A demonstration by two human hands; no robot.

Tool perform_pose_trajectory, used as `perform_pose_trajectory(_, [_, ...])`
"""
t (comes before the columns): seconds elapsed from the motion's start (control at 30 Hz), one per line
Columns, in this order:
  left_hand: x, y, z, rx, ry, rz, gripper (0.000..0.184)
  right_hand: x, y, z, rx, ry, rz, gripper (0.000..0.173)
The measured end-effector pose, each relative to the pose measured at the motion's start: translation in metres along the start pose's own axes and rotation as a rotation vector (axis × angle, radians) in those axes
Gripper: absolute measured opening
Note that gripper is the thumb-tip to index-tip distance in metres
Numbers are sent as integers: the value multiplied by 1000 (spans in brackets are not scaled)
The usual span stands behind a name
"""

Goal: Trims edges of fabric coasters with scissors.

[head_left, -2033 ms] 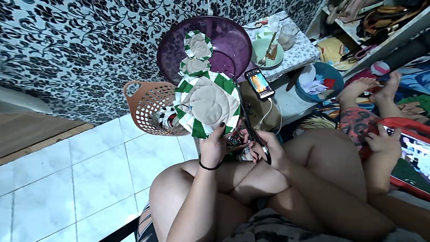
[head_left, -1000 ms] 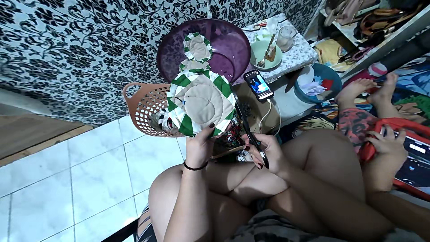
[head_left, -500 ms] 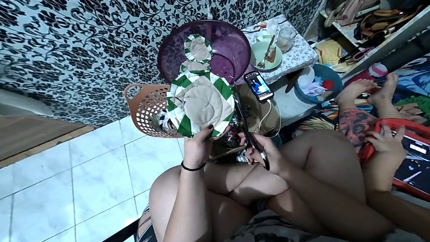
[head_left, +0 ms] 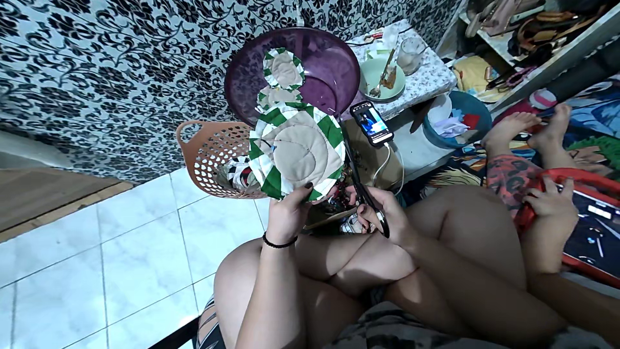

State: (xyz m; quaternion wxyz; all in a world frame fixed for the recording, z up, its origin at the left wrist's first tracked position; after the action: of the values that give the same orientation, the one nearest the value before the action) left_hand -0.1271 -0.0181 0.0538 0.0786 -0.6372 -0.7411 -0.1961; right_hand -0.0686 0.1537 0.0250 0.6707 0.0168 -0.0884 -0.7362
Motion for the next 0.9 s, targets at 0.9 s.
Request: perform_pose_trajectory(0.9, [-22, -8, -16, 54, -130, -51, 29, -5, 4, 0, 79, 72, -89, 31])
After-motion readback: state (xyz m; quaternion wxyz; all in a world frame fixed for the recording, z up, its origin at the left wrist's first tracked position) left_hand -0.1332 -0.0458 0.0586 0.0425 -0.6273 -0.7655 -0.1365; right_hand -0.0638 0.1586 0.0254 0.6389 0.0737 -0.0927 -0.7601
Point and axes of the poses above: each hand's wrist, its own y-axis away from the middle knuckle, its own x-axis out of the palm, z = x × y, the point moved 10 cm from there along -y, towards the middle knuckle, and after that the axes turned 13 degrees about -z, right-handed, at the moved point
